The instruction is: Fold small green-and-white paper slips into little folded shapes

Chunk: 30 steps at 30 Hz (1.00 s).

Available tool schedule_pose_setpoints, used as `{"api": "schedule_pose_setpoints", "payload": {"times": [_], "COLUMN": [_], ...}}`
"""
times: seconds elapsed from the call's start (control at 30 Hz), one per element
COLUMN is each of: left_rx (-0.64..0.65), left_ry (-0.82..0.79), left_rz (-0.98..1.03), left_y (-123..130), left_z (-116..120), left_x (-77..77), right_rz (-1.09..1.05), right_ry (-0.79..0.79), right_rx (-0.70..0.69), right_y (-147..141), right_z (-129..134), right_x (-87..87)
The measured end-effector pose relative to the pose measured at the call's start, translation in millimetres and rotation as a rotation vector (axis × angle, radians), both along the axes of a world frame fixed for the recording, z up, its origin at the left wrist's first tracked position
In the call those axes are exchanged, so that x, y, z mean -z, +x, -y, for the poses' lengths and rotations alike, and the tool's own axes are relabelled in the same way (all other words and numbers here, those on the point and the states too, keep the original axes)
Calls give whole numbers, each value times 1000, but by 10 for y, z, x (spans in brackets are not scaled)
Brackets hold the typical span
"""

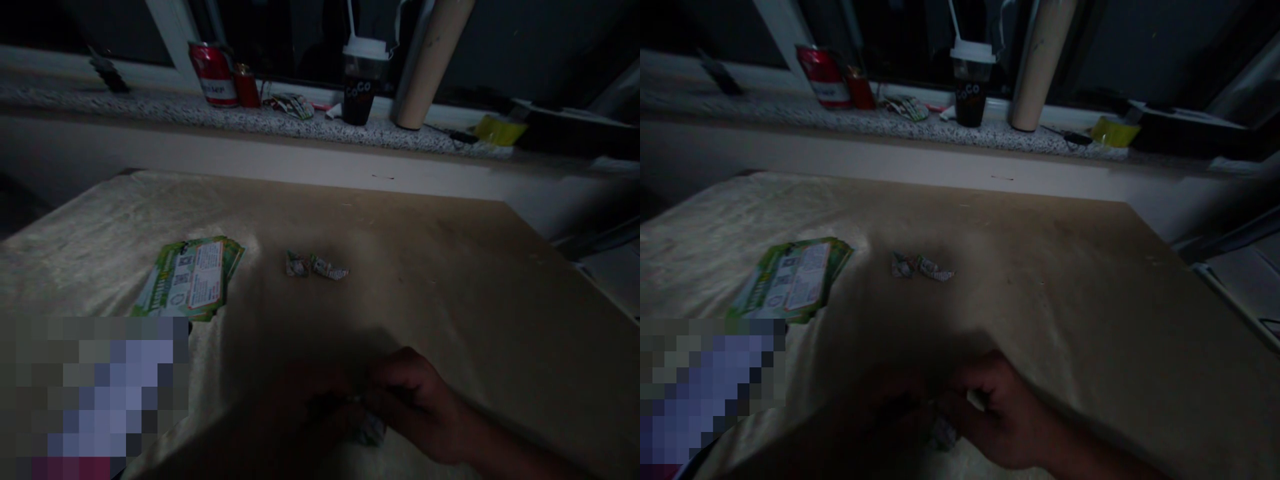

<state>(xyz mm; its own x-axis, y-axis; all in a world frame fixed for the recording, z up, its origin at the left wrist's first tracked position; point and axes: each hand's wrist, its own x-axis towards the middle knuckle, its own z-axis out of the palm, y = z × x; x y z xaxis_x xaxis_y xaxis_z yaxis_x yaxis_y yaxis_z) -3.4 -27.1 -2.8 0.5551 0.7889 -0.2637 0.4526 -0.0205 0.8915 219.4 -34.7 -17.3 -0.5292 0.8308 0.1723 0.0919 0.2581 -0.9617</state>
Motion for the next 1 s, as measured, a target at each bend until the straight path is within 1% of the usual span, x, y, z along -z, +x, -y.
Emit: {"api": "schedule_pose_setpoints", "payload": {"times": [0.13, 0.23, 0.3, 0.4, 0.53, 0.6, 0.7, 0.87, 1.0], "left_rx": [-58, -38, 0, 53, 18, 19, 23, -4, -27], "left_ry": [-28, -14, -1, 0, -24, -53, -72, -11, 50], "left_rz": [65, 103, 107, 113, 85, 56, 69, 75, 57], "left_y": [0, 3, 9, 21, 38, 42, 35, -1, 11], "left_z": [-13, -6, 6, 19, 7, -6, -12, 33, 37], "left_x": [85, 131, 141, 133, 81, 51, 38, 77, 70], "right_rz": [-15, -15, 10, 17, -31, -51, -72, -66, -80], "right_ry": [-57, -52, -32, -23, -28, -26, -24, -50, -67], "right_rx": [-30, -87, -98, -113, -127, -142, -155, -143, -112], "right_y": [6, -11, -25, -36, -38, -39, -40, -54, -64], "right_z": [-1, 0, 6, 18, 13, 1, -14, -10, 4], "right_x": [-1, -15, -14, 12, 49, 54, 46, 27, 37]}}
